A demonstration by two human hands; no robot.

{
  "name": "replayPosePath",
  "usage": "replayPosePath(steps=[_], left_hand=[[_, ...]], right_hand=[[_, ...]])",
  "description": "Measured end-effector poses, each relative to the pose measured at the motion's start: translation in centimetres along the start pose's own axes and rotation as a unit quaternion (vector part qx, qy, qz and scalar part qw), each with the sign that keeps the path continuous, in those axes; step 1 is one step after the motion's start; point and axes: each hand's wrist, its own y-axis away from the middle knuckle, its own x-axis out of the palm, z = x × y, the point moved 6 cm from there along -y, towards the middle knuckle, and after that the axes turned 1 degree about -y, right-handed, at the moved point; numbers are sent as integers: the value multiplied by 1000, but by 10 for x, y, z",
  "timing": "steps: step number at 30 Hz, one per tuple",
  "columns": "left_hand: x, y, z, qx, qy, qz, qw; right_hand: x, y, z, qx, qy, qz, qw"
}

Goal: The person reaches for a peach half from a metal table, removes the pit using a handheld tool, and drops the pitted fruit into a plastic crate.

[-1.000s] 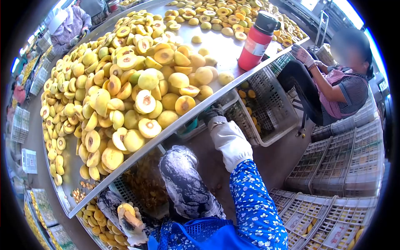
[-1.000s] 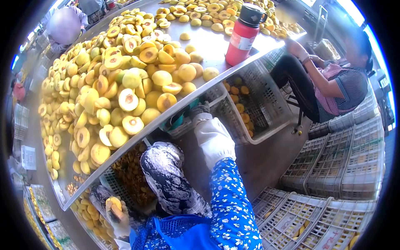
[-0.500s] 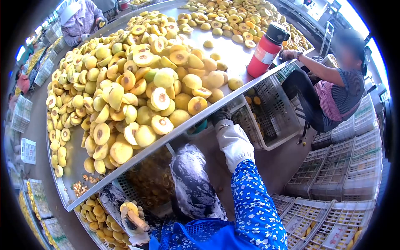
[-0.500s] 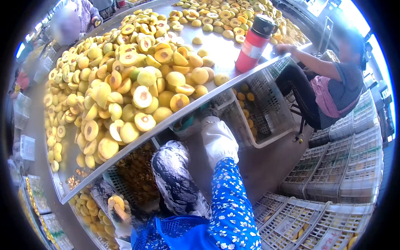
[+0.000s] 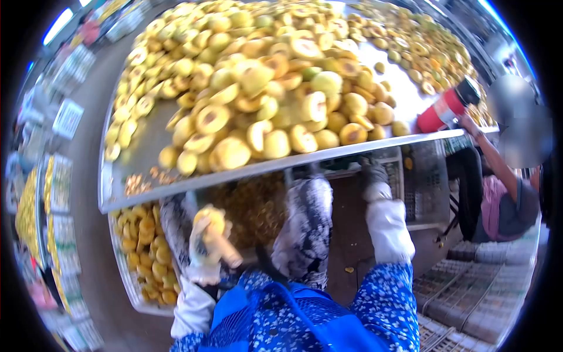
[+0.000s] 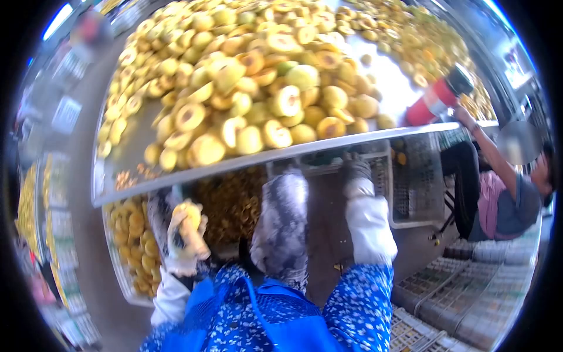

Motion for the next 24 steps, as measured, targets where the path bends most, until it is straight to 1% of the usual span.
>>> replayPosePath(steps=[1, 2, 3, 4, 5, 6, 7, 8, 9, 10, 11, 12, 13, 15, 16, 18, 19, 22, 24], left_hand=[[2, -6, 0, 0, 4, 5, 1000], [-2, -15, 4, -3, 25, 6, 1000], [1, -16, 4, 7, 26, -7, 1000], [1, -18, 5, 16, 17, -6, 1000], [0, -22, 7, 24, 6, -2, 1000], [-3, -24, 10, 37, 5, -9, 999], [-2, -25, 10, 54, -6, 6, 999], [-1, -21, 8, 71, -30, -4, 997], [2, -18, 5, 91, -53, -14, 994], [2, -17, 5, 102, -67, -16, 992], [-1, -15, 5, 113, -81, -21, 990], [-4, -14, 4, 125, -94, -26, 987], [-5, -15, 4, 131, -73, -17, 989], [-10, -15, 4, 142, -29, -3, 989], [-10, -13, 2, 156, -31, 1, 987], [-12, -15, -1, 171, 0, 39, 984], [-14, -14, 0, 176, 14, 57, 983], [-13, -16, 3, 190, -37, 44, 980], [-12, -23, 4, 211, -62, 42, 975]], right_hand=[[-20, 20, 6, -42, -84, -52, 994], [-52, 35, 22, 2, -108, -47, 993], [-80, 53, 38, -90, -199, -181, 959], [-110, 67, 59, -85, -296, -190, 932], [-109, 82, 69, 6, -444, -130, 887], [-134, 95, 105, 45, -601, -72, 794], [-158, 104, 143, -35, -567, -12, 823], [-155, 114, 170, -61, -620, 45, 781], [-159, 122, 200, -164, -583, 43, 795], [-146, 131, 226, -233, -564, 21, 792], [-149, 139, 253, -176, -506, 141, 833], [-132, 149, 272, -295, -368, 5, 882], [-133, 149, 293, -298, -403, 74, 862], [-97, 160, 310, -211, -405, 214, 863], [-89, 162, 312, -208, -392, 200, 874], [-80, 163, 316, -203, -363, 175, 892], [-75, 165, 317, -195, -345, 199, 896], [-73, 158, 323, -161, -303, 256, 904], [-72, 156, 327, -156, -312, 244, 905]])
